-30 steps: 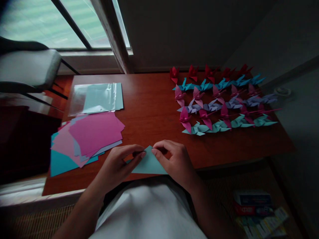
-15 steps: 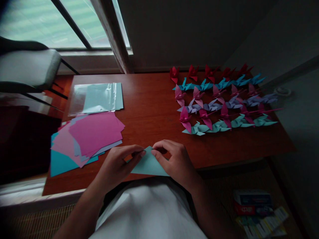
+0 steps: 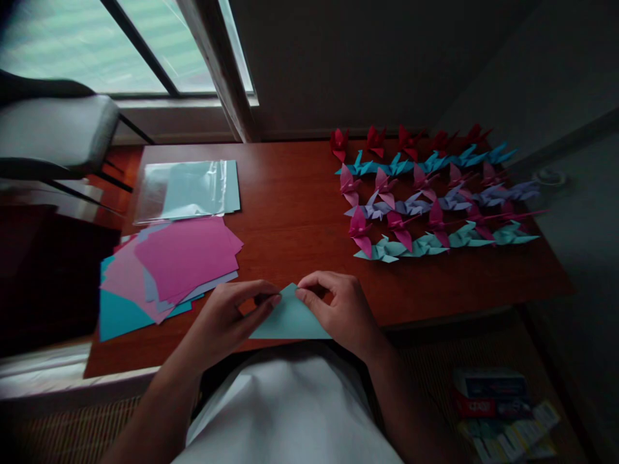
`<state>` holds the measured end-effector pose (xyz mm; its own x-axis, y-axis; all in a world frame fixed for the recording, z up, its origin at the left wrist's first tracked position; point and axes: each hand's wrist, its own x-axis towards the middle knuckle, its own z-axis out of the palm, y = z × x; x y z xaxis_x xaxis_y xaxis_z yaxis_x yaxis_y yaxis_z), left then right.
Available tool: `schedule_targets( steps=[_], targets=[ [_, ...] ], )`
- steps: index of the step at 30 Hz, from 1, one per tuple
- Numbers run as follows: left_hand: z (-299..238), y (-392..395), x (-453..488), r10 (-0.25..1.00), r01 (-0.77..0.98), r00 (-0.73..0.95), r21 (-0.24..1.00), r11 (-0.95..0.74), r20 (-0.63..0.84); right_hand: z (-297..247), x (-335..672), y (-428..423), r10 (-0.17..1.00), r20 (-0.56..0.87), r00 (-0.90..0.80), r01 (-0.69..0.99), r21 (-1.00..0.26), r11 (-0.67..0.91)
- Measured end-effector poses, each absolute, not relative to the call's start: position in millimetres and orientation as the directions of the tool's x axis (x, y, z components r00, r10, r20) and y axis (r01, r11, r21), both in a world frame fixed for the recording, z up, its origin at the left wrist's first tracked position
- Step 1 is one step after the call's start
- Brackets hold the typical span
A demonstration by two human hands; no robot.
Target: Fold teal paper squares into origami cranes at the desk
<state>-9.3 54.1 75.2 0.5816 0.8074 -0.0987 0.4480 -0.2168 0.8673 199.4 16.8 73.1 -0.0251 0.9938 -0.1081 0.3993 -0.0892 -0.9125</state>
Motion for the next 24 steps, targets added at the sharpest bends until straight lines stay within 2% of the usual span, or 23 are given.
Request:
schedule_targets(
  steps=[6, 13, 24],
  targets=[
    [76.6, 57.3, -12.3, 0.818, 0.438, 0.569, 0.874, -0.213, -0.086, 71.4, 203.7, 17.7, 0.996, -0.088, 0.025, 0.434, -0.897, -0.09],
    [87.0, 68.8, -28.8, 0.768, 0.423, 0.61, 0.9, -0.108, -0.194, 68.7, 219.6, 20.3, 0.993, -0.051, 0.11, 0.424, -0.901, -0.093],
    [72.7, 58.8, -27.9, 0.856, 0.355, 0.482, 0.935, 0.003, -0.186, 64.6, 222.6, 19.4, 0.989, -0.006, 0.144, 0.385, -0.921, -0.062]
  ],
)
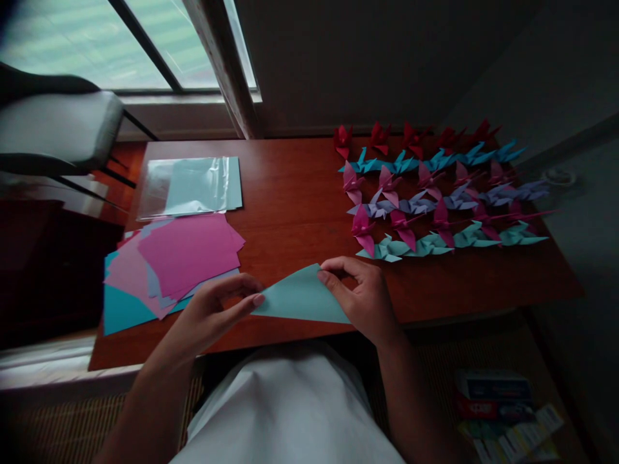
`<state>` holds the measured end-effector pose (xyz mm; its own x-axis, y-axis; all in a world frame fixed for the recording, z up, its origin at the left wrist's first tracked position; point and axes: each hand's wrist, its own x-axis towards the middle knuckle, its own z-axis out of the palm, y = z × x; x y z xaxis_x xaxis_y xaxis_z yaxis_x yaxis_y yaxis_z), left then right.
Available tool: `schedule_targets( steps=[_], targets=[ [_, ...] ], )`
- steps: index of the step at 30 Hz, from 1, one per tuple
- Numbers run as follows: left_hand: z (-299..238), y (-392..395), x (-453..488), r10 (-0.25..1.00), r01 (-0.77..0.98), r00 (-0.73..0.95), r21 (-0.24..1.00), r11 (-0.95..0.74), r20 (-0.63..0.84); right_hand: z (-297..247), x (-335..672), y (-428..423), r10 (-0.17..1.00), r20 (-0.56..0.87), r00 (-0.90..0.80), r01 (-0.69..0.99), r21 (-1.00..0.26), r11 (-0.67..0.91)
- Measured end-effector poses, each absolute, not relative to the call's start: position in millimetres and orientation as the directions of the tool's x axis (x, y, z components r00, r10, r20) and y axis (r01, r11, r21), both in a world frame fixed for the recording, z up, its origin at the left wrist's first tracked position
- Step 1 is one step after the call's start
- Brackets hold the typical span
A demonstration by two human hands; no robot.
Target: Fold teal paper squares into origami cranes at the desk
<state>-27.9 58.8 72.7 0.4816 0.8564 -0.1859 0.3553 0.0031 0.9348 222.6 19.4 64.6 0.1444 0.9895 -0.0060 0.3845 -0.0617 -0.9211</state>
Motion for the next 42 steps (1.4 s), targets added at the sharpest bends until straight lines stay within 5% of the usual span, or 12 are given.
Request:
schedule_targets(
  steps=[11, 20, 35, 39, 42],
  targets=[
    [74.9, 59.0, -31.2, 0.847, 0.442, 0.517, 0.886, -0.143, -0.121, 64.0, 221.2, 20.6, 0.99, 0.024, 0.136, 0.42, -0.907, -0.035],
    [69.2, 60.2, -14.4, 0.767, 0.435, 0.627, 0.879, -0.196, -0.139, 67.5, 207.7, 21.2, 0.995, 0.037, -0.096, 0.479, -0.874, 0.079],
    [53.7, 61.6, -20.4, 0.826, 0.561, 0.547, 0.791, -0.244, -0.133, 46.6, 213.2, 31.5, 0.999, 0.044, 0.023, 0.473, -0.88, 0.028],
    [56.4, 56.3, -16.7, 0.874, 0.613, 0.486, 0.725, -0.314, -0.032, 35.5, 209.0, 37.9, 1.0, 0.006, 0.031, 0.448, -0.894, -0.009],
    [65.1, 41.0, -4.8, 0.889, 0.704, 0.435, 0.562, -0.434, 0.142, 26.3, 204.2, 44.7, 1.0, -0.012, 0.026, 0.448, -0.894, -0.023]
  ],
)
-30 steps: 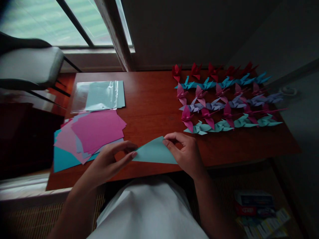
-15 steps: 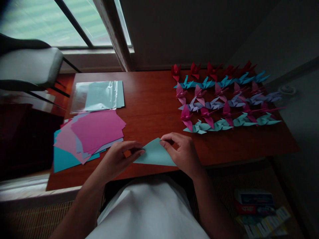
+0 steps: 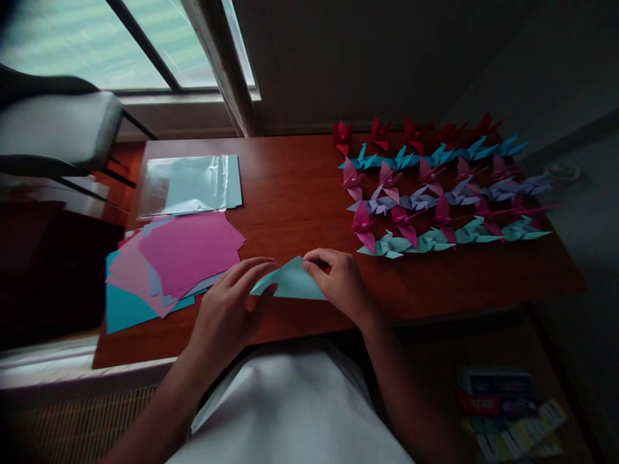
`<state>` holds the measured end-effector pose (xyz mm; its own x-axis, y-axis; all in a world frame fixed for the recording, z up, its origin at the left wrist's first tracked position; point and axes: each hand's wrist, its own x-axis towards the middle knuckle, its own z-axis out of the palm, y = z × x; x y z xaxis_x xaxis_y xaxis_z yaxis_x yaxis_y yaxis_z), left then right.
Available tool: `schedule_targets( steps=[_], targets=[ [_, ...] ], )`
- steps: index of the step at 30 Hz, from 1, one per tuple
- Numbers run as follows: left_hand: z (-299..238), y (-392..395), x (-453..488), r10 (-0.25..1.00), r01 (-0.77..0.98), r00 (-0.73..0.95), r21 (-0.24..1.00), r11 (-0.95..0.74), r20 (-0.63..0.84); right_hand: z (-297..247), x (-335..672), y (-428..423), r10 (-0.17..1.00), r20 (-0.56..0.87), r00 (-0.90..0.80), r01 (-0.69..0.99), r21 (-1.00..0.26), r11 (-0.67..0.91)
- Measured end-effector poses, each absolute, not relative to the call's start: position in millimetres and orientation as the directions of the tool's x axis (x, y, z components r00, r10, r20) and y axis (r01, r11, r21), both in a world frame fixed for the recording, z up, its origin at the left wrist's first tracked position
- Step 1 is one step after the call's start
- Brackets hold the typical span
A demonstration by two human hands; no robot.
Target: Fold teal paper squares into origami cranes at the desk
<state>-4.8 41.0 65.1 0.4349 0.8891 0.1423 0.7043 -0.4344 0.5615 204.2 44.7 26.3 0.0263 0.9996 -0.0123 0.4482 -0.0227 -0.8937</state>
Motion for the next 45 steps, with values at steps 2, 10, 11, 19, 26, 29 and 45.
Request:
schedule_targets(
  steps=[2, 10, 11, 19, 26, 29, 45],
  targets=[
    [68.8, 27.8, 6.1, 0.841, 0.7, 0.505, 0.476, -0.532, 0.197, 20.0, 200.8, 50.2, 1.0, -0.01, 0.008, 0.455, -0.89, -0.013],
    [41.5, 7.9, 31.5, 0.774, 0.751, 0.633, 0.24, -0.616, 0.006, 4.9, 194.4, 66.0, 1.0, 0.014, 0.011, 0.494, -0.87, 0.007],
    [38.5, 8.8, 32.1, 0.777, 0.756, 0.629, 0.233, -0.612, -0.001, 4.0, 194.4, 66.9, 1.0, 0.025, 0.007, 0.5, -0.866, 0.018],
    [31.7, 14.7, 33.4, 0.774, 0.764, 0.632, 0.199, -0.613, -0.04, 0.9, 192.2, 71.6, 0.987, 0.159, -0.027, 0.658, -0.74, 0.137],
    [30.3, 15.9, 33.7, 0.773, 0.768, 0.632, 0.186, -0.613, -0.059, -3.9, 191.7, 71.8, 0.988, 0.156, -0.017, 0.705, -0.699, 0.122],
    [28.9, 15.9, 33.4, 0.765, 0.761, 0.641, 0.188, -0.621, -0.063, -4.8, 192.2, 71.9, 0.988, 0.155, -0.014, 0.715, -0.689, 0.118],
    [32.7, 21.7, 35.2, 0.746, 0.75, 0.657, 0.19, -0.633, -0.108, -3.5, 190.9, 72.4, 0.992, 0.125, -0.005, 0.75, -0.655, 0.086]
  ],
)
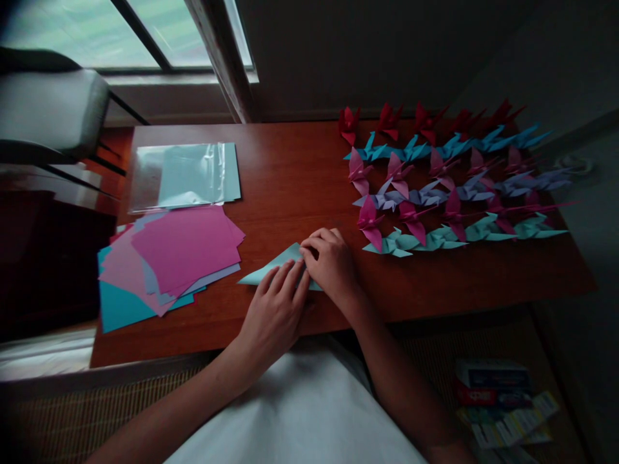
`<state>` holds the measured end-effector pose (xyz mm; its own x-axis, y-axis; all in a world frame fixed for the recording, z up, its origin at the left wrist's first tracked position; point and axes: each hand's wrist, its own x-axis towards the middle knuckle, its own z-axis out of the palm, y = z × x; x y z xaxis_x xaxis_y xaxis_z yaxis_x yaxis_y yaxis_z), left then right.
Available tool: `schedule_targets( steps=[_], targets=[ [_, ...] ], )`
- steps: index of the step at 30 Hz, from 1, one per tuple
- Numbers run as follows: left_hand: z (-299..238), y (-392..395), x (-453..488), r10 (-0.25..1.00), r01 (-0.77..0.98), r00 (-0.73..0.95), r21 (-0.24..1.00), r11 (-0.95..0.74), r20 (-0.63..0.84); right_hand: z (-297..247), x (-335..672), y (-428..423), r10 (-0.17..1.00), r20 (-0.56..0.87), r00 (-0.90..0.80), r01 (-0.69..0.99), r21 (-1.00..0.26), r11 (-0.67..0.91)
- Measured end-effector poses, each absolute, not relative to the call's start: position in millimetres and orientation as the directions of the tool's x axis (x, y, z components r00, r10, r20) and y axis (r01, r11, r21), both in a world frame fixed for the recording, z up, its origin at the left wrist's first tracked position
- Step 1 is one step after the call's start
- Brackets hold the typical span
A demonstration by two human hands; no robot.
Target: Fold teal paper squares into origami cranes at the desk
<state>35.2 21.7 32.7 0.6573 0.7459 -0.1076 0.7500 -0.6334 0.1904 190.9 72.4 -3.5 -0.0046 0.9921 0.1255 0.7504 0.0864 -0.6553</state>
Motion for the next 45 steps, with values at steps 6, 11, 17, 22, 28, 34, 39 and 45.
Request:
schedule_targets(
  steps=[6, 11, 17, 22, 28, 34, 39, 45],
  targets=[
    [31.6, 22.6, 34.5, 0.735, 0.741, 0.667, 0.204, -0.639, -0.123, -4.5, 189.7, 72.5, 0.991, 0.131, -0.012, 0.774, -0.627, 0.092],
    [28.8, 22.3, 33.3, 0.734, 0.738, 0.67, 0.204, -0.643, -0.11, -4.8, 189.9, 72.8, 0.993, 0.118, -0.016, 0.803, -0.59, 0.083],
    [29.4, 26.2, 31.5, 0.73, 0.727, 0.677, 0.239, -0.643, -0.097, 0.5, 189.6, 72.1, 0.997, 0.078, -0.029, 0.837, -0.543, 0.067],
    [36.3, 41.0, 24.2, 0.732, 0.694, 0.676, 0.407, -0.594, -0.084, 7.1, 186.9, 70.3, 0.99, 0.049, -0.133, 0.885, -0.444, 0.141],
    [32.6, 62.1, 13.5, 0.731, 0.645, 0.68, 0.527, -0.553, -0.065, 14.0, 186.5, 57.1, 0.986, -0.038, -0.163, 0.927, -0.347, 0.14],
    [23.0, 77.0, 14.8, 0.756, 0.627, 0.654, 0.577, -0.523, -0.027, 13.4, 185.1, 46.8, 0.988, -0.058, -0.141, 0.931, -0.346, 0.112],
    [23.5, 82.9, 18.8, 0.781, 0.661, 0.622, 0.577, -0.48, -0.062, 12.3, 184.1, 46.7, 0.99, -0.053, -0.13, 0.937, -0.334, 0.105],
    [27.6, 77.3, 22.7, 0.805, 0.75, 0.586, 0.436, -0.497, -0.09, 14.8, 181.3, 46.0, 0.991, -0.045, -0.126, 0.944, -0.313, 0.106]
  ],
)
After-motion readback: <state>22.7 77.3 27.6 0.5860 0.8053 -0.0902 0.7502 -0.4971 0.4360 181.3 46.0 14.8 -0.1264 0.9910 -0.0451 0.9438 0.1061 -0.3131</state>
